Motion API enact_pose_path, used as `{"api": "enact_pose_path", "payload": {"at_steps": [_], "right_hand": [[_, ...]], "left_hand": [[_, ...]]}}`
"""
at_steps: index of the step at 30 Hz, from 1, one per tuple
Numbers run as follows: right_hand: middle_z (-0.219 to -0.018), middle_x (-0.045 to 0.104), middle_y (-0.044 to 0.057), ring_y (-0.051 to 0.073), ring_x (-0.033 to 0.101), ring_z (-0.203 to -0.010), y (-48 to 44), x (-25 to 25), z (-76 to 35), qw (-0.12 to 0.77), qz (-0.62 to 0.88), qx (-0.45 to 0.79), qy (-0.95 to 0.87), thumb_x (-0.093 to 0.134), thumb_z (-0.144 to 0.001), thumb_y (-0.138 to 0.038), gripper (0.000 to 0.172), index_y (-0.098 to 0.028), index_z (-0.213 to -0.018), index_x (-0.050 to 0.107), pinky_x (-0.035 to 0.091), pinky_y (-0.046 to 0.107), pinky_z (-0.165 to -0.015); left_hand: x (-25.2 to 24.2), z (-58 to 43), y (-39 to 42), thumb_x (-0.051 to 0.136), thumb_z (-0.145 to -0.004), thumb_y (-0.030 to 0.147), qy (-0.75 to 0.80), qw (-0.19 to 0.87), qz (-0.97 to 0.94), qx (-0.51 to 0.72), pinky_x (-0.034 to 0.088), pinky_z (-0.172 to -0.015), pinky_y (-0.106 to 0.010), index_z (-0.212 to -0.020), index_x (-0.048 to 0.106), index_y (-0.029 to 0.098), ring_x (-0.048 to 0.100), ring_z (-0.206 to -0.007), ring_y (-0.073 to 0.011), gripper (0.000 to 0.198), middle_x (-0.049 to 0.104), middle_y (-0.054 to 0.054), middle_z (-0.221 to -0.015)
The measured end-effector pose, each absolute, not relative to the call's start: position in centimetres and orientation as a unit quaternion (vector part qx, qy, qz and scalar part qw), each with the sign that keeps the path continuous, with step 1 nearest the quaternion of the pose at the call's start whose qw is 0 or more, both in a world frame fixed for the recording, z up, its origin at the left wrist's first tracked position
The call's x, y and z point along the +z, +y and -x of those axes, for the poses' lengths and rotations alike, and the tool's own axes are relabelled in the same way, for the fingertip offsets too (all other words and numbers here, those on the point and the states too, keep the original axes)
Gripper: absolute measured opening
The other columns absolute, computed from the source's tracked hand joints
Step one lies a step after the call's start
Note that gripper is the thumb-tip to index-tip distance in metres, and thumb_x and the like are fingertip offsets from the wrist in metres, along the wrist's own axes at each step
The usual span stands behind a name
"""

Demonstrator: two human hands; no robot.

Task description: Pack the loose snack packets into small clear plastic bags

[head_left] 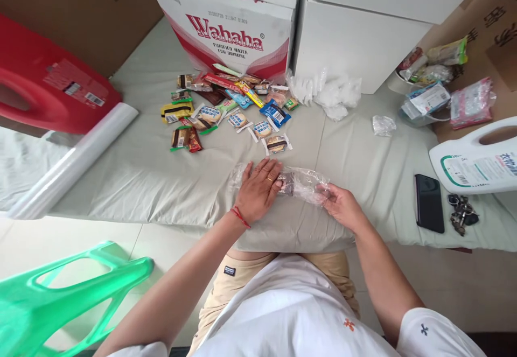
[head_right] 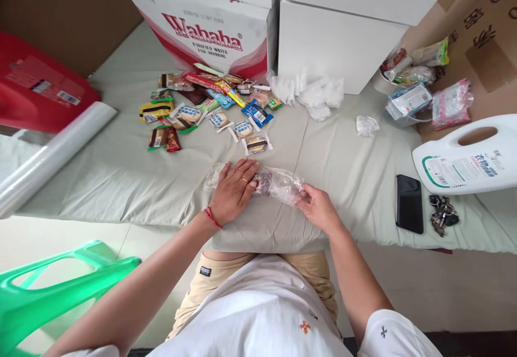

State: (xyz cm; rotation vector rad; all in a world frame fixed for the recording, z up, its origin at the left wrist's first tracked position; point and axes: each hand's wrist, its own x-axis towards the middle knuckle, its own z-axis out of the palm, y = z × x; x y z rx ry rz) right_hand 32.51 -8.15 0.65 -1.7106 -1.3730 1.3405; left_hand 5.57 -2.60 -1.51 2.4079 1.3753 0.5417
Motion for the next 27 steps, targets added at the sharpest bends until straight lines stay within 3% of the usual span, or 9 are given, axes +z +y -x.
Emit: {"api": "enact_pose_path", "payload": {"at_steps": [2,7,13,16,19,20,22,25,27], "right_hand": [[-0.082,0.067,0.000,0.011,0.050,-0.059,-7.7,0.7,-31.3,0.279,0.617,0.521,-0.520,0.072,-0.080,-0.057,0.052,-0.019,-0.115,0.073,0.042,0.024,-0.056],[-0.072,0.065,-0.001,0.014,0.056,-0.065,-6.6,1.0,-31.4,0.297,0.619,0.487,-0.540,0.072,-0.081,-0.048,0.029,-0.019,-0.088,0.074,0.043,0.026,-0.063],[-0.071,0.063,0.001,0.015,0.053,-0.064,-7.1,0.8,-35.7,0.370,0.704,0.409,-0.447,0.073,-0.080,-0.055,0.035,-0.020,-0.084,0.070,0.044,0.028,-0.061],[-0.093,0.070,0.005,0.014,0.053,-0.068,-7.6,1.0,-35.9,0.362,0.691,0.401,-0.481,0.077,-0.079,-0.053,0.039,-0.021,-0.102,0.072,0.048,0.030,-0.067],[-0.132,0.066,0.010,0.010,0.051,-0.066,-7.2,1.3,-34.6,0.353,0.650,0.417,-0.528,0.083,-0.075,-0.047,0.067,-0.026,-0.135,0.062,0.050,0.030,-0.067],[-0.136,0.064,0.011,0.010,0.051,-0.066,-6.8,1.3,-34.1,0.345,0.644,0.425,-0.534,0.083,-0.074,-0.045,0.073,-0.027,-0.140,0.059,0.050,0.030,-0.066],[-0.122,0.070,0.008,0.011,0.054,-0.067,-5.8,1.3,-33.3,0.321,0.635,0.444,-0.544,0.081,-0.075,-0.046,0.063,-0.024,-0.131,0.065,0.049,0.029,-0.066],[-0.085,0.070,0.002,0.016,0.059,-0.073,-4.6,1.1,-33.2,0.333,0.629,0.456,-0.534,0.075,-0.080,-0.050,0.035,-0.020,-0.098,0.074,0.048,0.029,-0.068],[-0.077,0.067,0.002,0.016,0.059,-0.072,-4.4,0.9,-34.0,0.378,0.653,0.441,-0.485,0.075,-0.080,-0.053,0.036,-0.019,-0.090,0.072,0.047,0.028,-0.065]], "left_hand": [[-1.2,-5.5,-2.7,0.029,-0.110,0.040,0.477,0.163,-0.844,0.186,0.016,-0.129,-0.057,-0.154,0.050,0.019,0.036,-0.156,-0.0285,0.053,0.052,-0.012,-0.160],[-0.9,-5.7,-2.6,0.031,-0.110,0.040,0.475,0.167,-0.843,0.189,0.016,-0.129,-0.057,-0.153,0.051,0.019,0.038,-0.155,-0.0286,0.052,0.054,-0.013,-0.158],[-1.0,-5.6,-2.6,0.031,-0.110,0.040,0.467,0.181,-0.845,0.190,0.016,-0.129,-0.056,-0.154,0.049,0.021,0.037,-0.155,-0.0278,0.052,0.054,-0.012,-0.158],[-0.9,-5.6,-2.5,0.030,-0.110,0.039,0.465,0.186,-0.844,0.191,0.015,-0.129,-0.056,-0.155,0.049,0.021,0.036,-0.156,-0.0279,0.052,0.054,-0.012,-0.158],[-0.8,-5.6,-2.5,0.030,-0.110,0.039,0.465,0.186,-0.844,0.190,0.015,-0.129,-0.056,-0.155,0.049,0.021,0.037,-0.155,-0.0281,0.052,0.055,-0.012,-0.158],[-0.8,-5.6,-2.5,0.030,-0.110,0.039,0.465,0.185,-0.845,0.190,0.015,-0.129,-0.056,-0.154,0.049,0.021,0.037,-0.155,-0.0283,0.052,0.055,-0.012,-0.157],[-0.8,-5.7,-2.6,0.030,-0.110,0.040,0.466,0.182,-0.845,0.189,0.015,-0.129,-0.056,-0.154,0.050,0.021,0.037,-0.155,-0.0287,0.052,0.055,-0.012,-0.157],[-0.9,-5.8,-2.7,0.032,-0.110,0.041,0.468,0.173,-0.846,0.190,0.015,-0.129,-0.058,-0.155,0.049,0.022,0.036,-0.156,-0.0298,0.052,0.055,-0.011,-0.158],[-1.0,-5.8,-2.8,0.032,-0.110,0.042,0.468,0.166,-0.847,0.189,0.013,-0.129,-0.058,-0.156,0.048,0.022,0.035,-0.156,-0.0306,0.053,0.054,-0.011,-0.158]]}}
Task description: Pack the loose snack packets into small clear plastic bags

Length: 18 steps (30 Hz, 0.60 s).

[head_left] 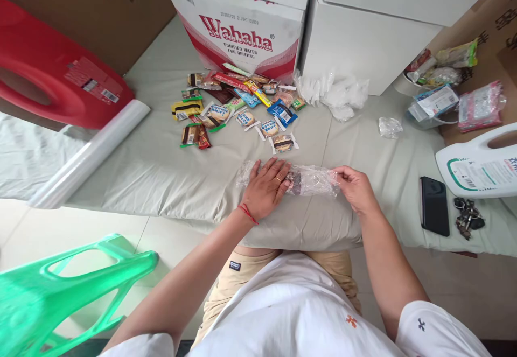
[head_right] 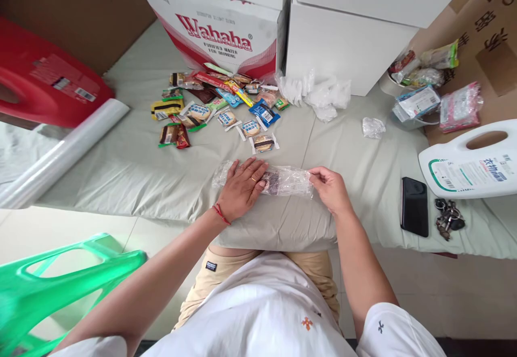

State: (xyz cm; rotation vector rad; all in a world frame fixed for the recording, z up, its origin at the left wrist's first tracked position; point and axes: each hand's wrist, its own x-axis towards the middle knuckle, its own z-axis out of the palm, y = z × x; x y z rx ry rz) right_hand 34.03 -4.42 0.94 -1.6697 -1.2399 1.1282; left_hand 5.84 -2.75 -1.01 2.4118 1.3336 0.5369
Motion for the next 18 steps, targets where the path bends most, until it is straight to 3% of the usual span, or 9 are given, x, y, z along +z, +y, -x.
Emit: {"api": "enact_pose_path", "payload": {"at_steps": [2,4,7,10,12,14,16,18], "right_hand": [[-0.081,0.069,0.004,0.016,0.059,-0.071,-4.7,0.9,-35.0,0.417,0.687,0.416,-0.426,0.075,-0.079,-0.060,0.043,-0.020,-0.095,0.071,0.047,0.027,-0.060],[-0.097,0.073,0.009,0.020,0.064,-0.084,-5.1,1.1,-35.6,0.438,0.695,0.403,-0.402,0.066,-0.084,-0.070,0.055,-0.021,-0.109,0.070,0.052,0.028,-0.063],[-0.134,0.069,0.014,0.025,0.062,-0.125,-5.2,1.6,-35.0,0.430,0.672,0.408,-0.444,0.044,-0.093,-0.080,0.076,-0.024,-0.143,0.056,0.057,0.037,-0.092],[-0.148,0.061,0.014,0.027,0.055,-0.139,-3.9,2.2,-33.0,0.358,0.647,0.421,-0.525,0.041,-0.095,-0.081,0.082,-0.027,-0.157,0.044,0.049,0.043,-0.108],[-0.135,0.069,0.015,0.029,0.063,-0.126,-2.9,2.7,-31.7,0.277,0.627,0.446,-0.576,0.058,-0.088,-0.079,0.082,-0.025,-0.149,0.054,0.051,0.041,-0.102],[-0.106,0.076,0.011,0.026,0.070,-0.098,-2.1,2.9,-30.8,0.205,0.608,0.476,-0.601,0.071,-0.080,-0.076,0.071,-0.021,-0.124,0.071,0.054,0.036,-0.085],[-0.078,0.070,0.004,0.019,0.063,-0.072,-2.0,2.9,-30.6,0.186,0.605,0.498,-0.592,0.073,-0.077,-0.075,0.059,-0.019,-0.095,0.074,0.049,0.030,-0.066],[-0.063,0.059,-0.002,0.013,0.051,-0.058,-2.5,2.8,-31.1,0.214,0.617,0.514,-0.556,0.072,-0.075,-0.075,0.057,-0.019,-0.079,0.068,0.040,0.027,-0.055]], "left_hand": [[-1.0,-5.9,-2.8,0.032,-0.110,0.042,0.468,0.162,-0.848,0.188,0.012,-0.129,-0.059,-0.157,0.047,0.022,0.035,-0.156,-0.0314,0.053,0.054,-0.011,-0.158],[-1.1,-5.9,-2.8,0.032,-0.110,0.042,0.466,0.159,-0.850,0.189,0.011,-0.129,-0.059,-0.157,0.047,0.023,0.035,-0.156,-0.0317,0.053,0.055,-0.011,-0.158],[-1.2,-5.9,-2.8,0.033,-0.110,0.042,0.463,0.153,-0.852,0.194,0.011,-0.129,-0.060,-0.158,0.047,0.025,0.035,-0.156,-0.0316,0.053,0.056,-0.010,-0.157],[-1.3,-5.9,-2.9,0.034,-0.110,0.042,0.458,0.137,-0.856,0.195,0.010,-0.129,-0.060,-0.158,0.046,0.025,0.034,-0.156,-0.0318,0.053,0.056,-0.010,-0.157],[-1.4,-5.9,-3.0,0.035,-0.110,0.043,0.454,0.122,-0.861,0.195,0.009,-0.129,-0.061,-0.158,0.047,0.025,0.034,-0.156,-0.0320,0.053,0.055,-0.011,-0.158],[-1.4,-5.9,-3.1,0.035,-0.110,0.044,0.451,0.110,-0.863,0.198,0.009,-0.129,-0.061,-0.158,0.047,0.024,0.034,-0.156,-0.0322,0.053,0.054,-0.011,-0.158],[-1.4,-5.9,-3.3,0.036,-0.110,0.044,0.449,0.109,-0.863,0.204,0.009,-0.129,-0.061,-0.155,0.050,0.024,0.034,-0.156,-0.0324,0.052,0.057,-0.011,-0.156],[-1.3,-6.0,-3.4,0.037,-0.109,0.044,0.446,0.117,-0.863,0.207,0.011,-0.128,-0.061,-0.150,0.056,0.025,0.040,-0.152,-0.0324,0.049,0.063,-0.011,-0.148]]}}
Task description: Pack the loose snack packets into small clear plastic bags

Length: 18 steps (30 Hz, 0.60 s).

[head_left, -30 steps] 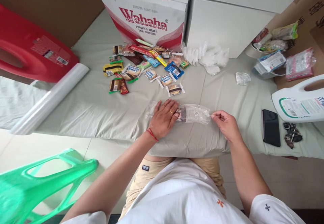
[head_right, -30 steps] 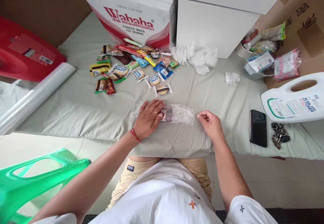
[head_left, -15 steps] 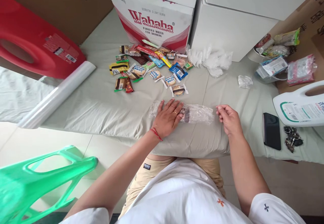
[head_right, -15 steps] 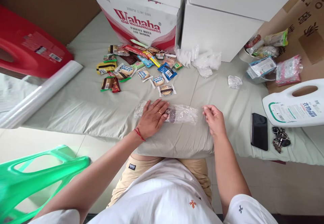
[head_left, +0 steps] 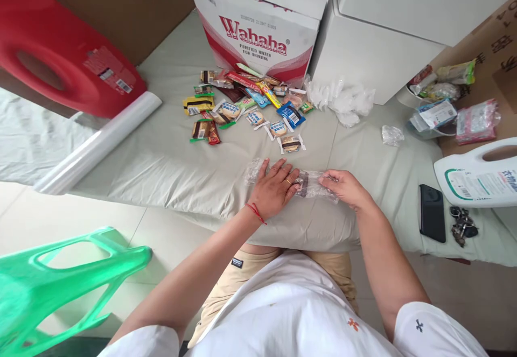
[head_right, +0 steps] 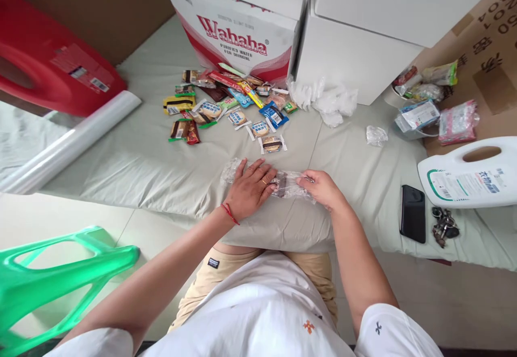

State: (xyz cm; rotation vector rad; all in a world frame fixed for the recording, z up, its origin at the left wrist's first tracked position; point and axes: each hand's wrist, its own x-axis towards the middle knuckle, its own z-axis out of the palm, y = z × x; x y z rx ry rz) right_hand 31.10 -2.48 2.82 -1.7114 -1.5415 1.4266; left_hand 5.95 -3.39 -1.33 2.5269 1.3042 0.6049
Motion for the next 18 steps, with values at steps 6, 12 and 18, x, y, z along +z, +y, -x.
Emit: {"api": "enact_pose_path", "payload": {"at_steps": [6,12,18], "right_hand": [[-0.059,0.056,-0.002,0.012,0.045,-0.052,-4.1,3.3,-31.4,0.320,0.675,0.488,-0.452,0.080,-0.064,-0.072,0.055,-0.020,-0.077,0.066,0.031,0.025,-0.043],[-0.064,0.061,-0.001,0.014,0.052,-0.055,-4.1,4.5,-24.3,0.353,0.647,0.425,-0.525,0.068,-0.085,-0.061,0.039,-0.022,-0.083,0.067,0.044,0.027,-0.053],[-0.097,0.073,0.009,0.022,0.065,-0.088,-5.3,3.8,-19.5,0.306,0.597,0.312,-0.672,0.048,-0.103,-0.055,0.043,-0.023,-0.113,0.075,0.055,0.035,-0.086]], "left_hand": [[-1.1,-6.3,-3.5,0.041,-0.107,0.048,0.465,0.133,-0.852,0.202,0.036,-0.114,-0.052,-0.138,0.065,0.027,0.055,-0.129,-0.0309,0.045,0.070,-0.011,-0.131],[-1.3,-7.3,-4.2,0.046,-0.105,0.042,0.497,0.122,-0.837,0.192,0.042,-0.107,-0.053,-0.135,0.066,0.025,0.055,-0.127,-0.0337,0.040,0.068,-0.013,-0.130],[-2.1,-5.4,-4.2,0.054,-0.093,0.023,0.479,0.229,-0.804,0.269,0.041,-0.119,-0.053,-0.140,0.061,0.018,0.045,-0.147,-0.0334,0.048,0.058,-0.017,-0.148]]}}
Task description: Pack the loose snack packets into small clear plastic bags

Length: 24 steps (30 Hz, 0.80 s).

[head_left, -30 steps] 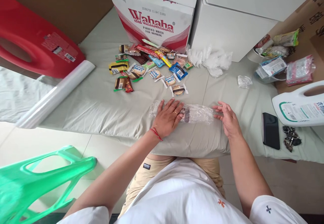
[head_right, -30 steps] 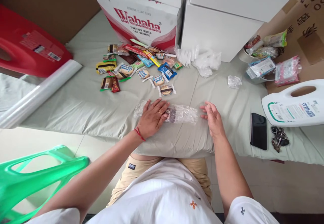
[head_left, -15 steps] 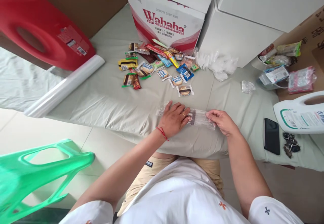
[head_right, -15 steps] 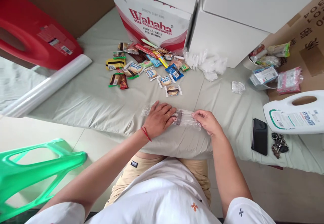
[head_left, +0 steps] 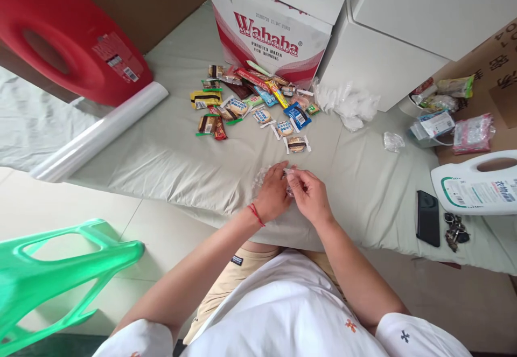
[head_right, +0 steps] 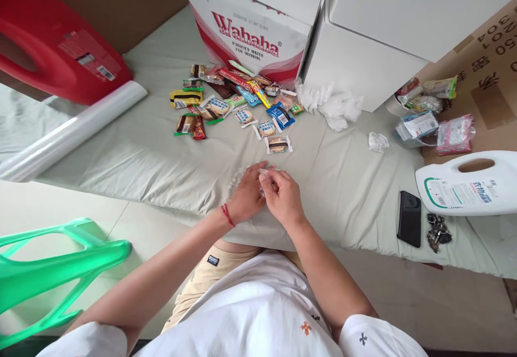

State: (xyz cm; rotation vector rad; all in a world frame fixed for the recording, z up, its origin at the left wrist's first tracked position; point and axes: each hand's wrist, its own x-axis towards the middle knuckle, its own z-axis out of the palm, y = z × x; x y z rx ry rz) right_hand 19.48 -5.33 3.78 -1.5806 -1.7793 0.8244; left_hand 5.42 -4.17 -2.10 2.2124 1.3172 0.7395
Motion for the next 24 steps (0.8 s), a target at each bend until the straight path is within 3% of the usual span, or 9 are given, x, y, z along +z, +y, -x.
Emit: {"api": "enact_pose_path", "payload": {"at_steps": [3,7,10,12,14,16,19,24], "right_hand": [[-0.110,0.067,0.013,0.028,0.061,-0.106,-6.2,3.0,-19.2,0.271,0.589,0.237,-0.724,0.043,-0.105,-0.055,0.050,-0.022,-0.132,0.071,0.053,0.042,-0.098],[-0.115,0.059,0.016,0.031,0.054,-0.109,-7.0,2.5,-18.6,0.202,0.591,0.162,-0.764,0.046,-0.105,-0.054,0.055,-0.022,-0.146,0.063,0.053,0.045,-0.097],[-0.116,0.057,0.017,0.033,0.052,-0.107,-7.3,2.4,-17.8,0.154,0.585,0.115,-0.788,0.049,-0.104,-0.053,0.056,-0.023,-0.149,0.060,0.052,0.047,-0.095],[-0.119,0.056,0.018,0.033,0.052,-0.109,-7.4,2.3,-17.5,0.140,0.579,0.096,-0.798,0.049,-0.104,-0.051,0.056,-0.021,-0.150,0.059,0.051,0.048,-0.094],[-0.123,0.055,0.018,0.033,0.051,-0.110,-7.5,2.2,-17.5,0.134,0.570,0.090,-0.805,0.050,-0.104,-0.048,0.056,-0.019,-0.152,0.057,0.051,0.048,-0.095],[-0.128,0.054,0.019,0.033,0.051,-0.111,-7.8,2.0,-17.9,0.133,0.559,0.094,-0.813,0.053,-0.103,-0.044,0.057,-0.018,-0.154,0.054,0.050,0.049,-0.096],[-0.139,0.051,0.019,0.034,0.050,-0.116,-8.4,1.8,-18.5,0.135,0.531,0.107,-0.829,0.058,-0.101,-0.044,0.060,-0.020,-0.156,0.051,0.048,0.050,-0.100],[-0.162,0.041,0.016,0.035,0.051,-0.124,-9.7,1.6,-18.6,0.101,0.507,0.113,-0.849,0.051,-0.104,-0.044,0.060,-0.021,-0.160,0.045,0.048,0.052,-0.098]], "left_hand": [[-1.7,-2.8,-4.0,0.052,-0.094,0.029,0.472,0.268,-0.777,0.318,0.042,-0.120,-0.052,-0.145,0.054,0.015,0.044,-0.149,-0.0310,0.052,0.051,-0.019,-0.155],[-1.3,-0.4,-4.3,0.062,-0.089,0.040,0.613,0.185,-0.708,0.297,0.034,-0.119,-0.069,-0.138,0.058,0.011,0.034,-0.152,-0.0449,0.057,0.045,-0.026,-0.158],[-1.3,0.2,-4.7,0.063,-0.088,0.041,0.624,0.184,-0.714,0.260,0.033,-0.118,-0.071,-0.117,0.068,0.015,0.029,-0.154,-0.0469,0.039,0.051,-0.023,-0.152],[-1.0,0.4,-5.0,0.061,-0.087,0.036,0.601,0.209,-0.725,0.264,0.037,-0.118,-0.064,-0.101,0.068,0.018,0.037,-0.150,-0.0435,0.024,0.057,-0.020,-0.146],[-0.2,0.7,-5.1,0.058,-0.086,0.033,0.575,0.259,-0.728,0.270,0.046,-0.110,-0.055,-0.090,0.065,0.020,0.055,-0.133,-0.0375,0.015,0.066,-0.017,-0.131],[0.8,1.0,-5.3,0.056,-0.086,0.034,0.566,0.330,-0.710,0.259,0.054,-0.091,-0.044,-0.086,0.060,0.022,0.068,-0.101,-0.0285,0.013,0.073,-0.010,-0.102],[2.0,1.1,-5.6,0.056,-0.086,0.038,0.593,0.428,-0.634,0.252,0.047,-0.064,-0.032,-0.084,0.056,0.023,0.061,-0.063,-0.0196,0.015,0.066,0.000,-0.066],[3.2,0.3,-6.4,0.065,-0.080,0.045,0.622,0.497,-0.518,0.312,0.034,-0.051,-0.025,-0.080,0.052,0.023,0.048,-0.047,-0.0133,0.025,0.053,0.007,-0.049]]}}
